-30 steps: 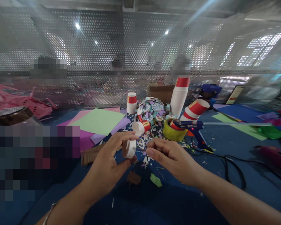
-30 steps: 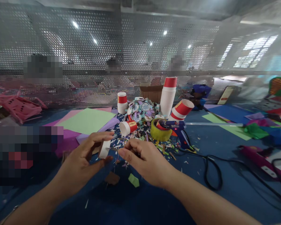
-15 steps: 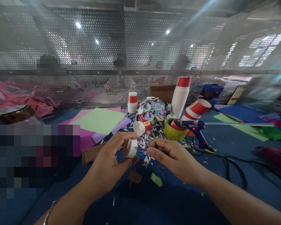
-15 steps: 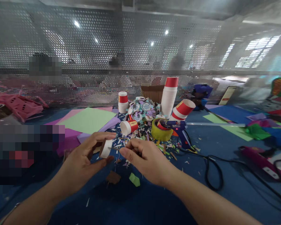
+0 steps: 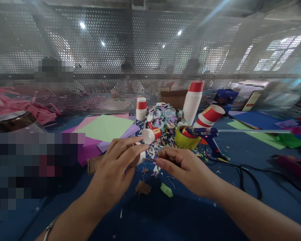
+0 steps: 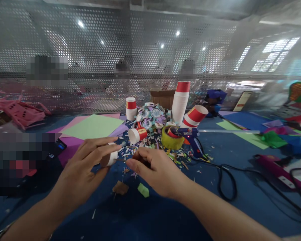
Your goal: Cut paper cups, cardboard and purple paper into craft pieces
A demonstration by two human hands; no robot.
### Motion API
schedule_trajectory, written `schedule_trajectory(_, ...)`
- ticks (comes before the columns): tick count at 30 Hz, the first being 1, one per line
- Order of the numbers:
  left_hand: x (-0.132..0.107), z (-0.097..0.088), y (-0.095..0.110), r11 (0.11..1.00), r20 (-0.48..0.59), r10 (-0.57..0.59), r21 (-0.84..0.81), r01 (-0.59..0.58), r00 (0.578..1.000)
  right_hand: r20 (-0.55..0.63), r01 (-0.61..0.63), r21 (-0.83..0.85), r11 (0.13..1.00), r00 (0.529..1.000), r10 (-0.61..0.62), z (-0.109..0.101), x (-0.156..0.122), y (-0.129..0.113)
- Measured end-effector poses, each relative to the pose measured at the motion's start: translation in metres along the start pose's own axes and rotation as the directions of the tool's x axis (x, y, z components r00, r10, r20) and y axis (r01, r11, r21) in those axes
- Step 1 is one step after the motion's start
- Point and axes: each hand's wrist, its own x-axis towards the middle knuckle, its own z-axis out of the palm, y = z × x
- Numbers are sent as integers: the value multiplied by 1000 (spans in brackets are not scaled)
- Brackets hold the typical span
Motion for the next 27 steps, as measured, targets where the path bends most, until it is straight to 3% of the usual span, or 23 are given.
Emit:
schedule_trajectory(3,1,-5,5,989,-39,75,132,-70,996,-1,4,-17,1000,1000,-4,0,0,-2)
schedule_trajectory(6,2,-4,7,978,-32,79,197,-71,996,-23,-17,-49,999,1000,16,0,0,0)
schedule_trajectory(8,2,-2,5,984,-15,29,179,-26,999,-41,-16,-74,997,999,13,1,2,3)
schedule_trajectory(10,2,1,2,991,18,-112,77,110,994,-61,-10,-88,996,998,4,1,3,7)
schedule_trajectory(12,3,4,-3,948,115,-299,-77,308,947,-86,-16,-87,996,996,8,-1,4,10)
schedule_trajectory(15,5,7,-8,810,337,-462,-217,545,820,-132,-33,-28,999,991,29,-3,5,11)
schedule_trajectory(17,6,8,-7,773,432,-438,-266,575,789,-138,-30,43,999,990,36,-2,4,10)
schedule_trajectory(21,4,9,3,712,492,-372,-392,582,787,-93,-40,130,991,994,53,4,2,9)
schedule_trajectory(25,2,10,15,502,652,-352,-474,724,671,-71,-8,108,994,997,15,12,0,10)
schedule_trajectory(27,1,11,18,475,709,-334,-443,761,621,-57,1,110,994,998,5,14,0,11)
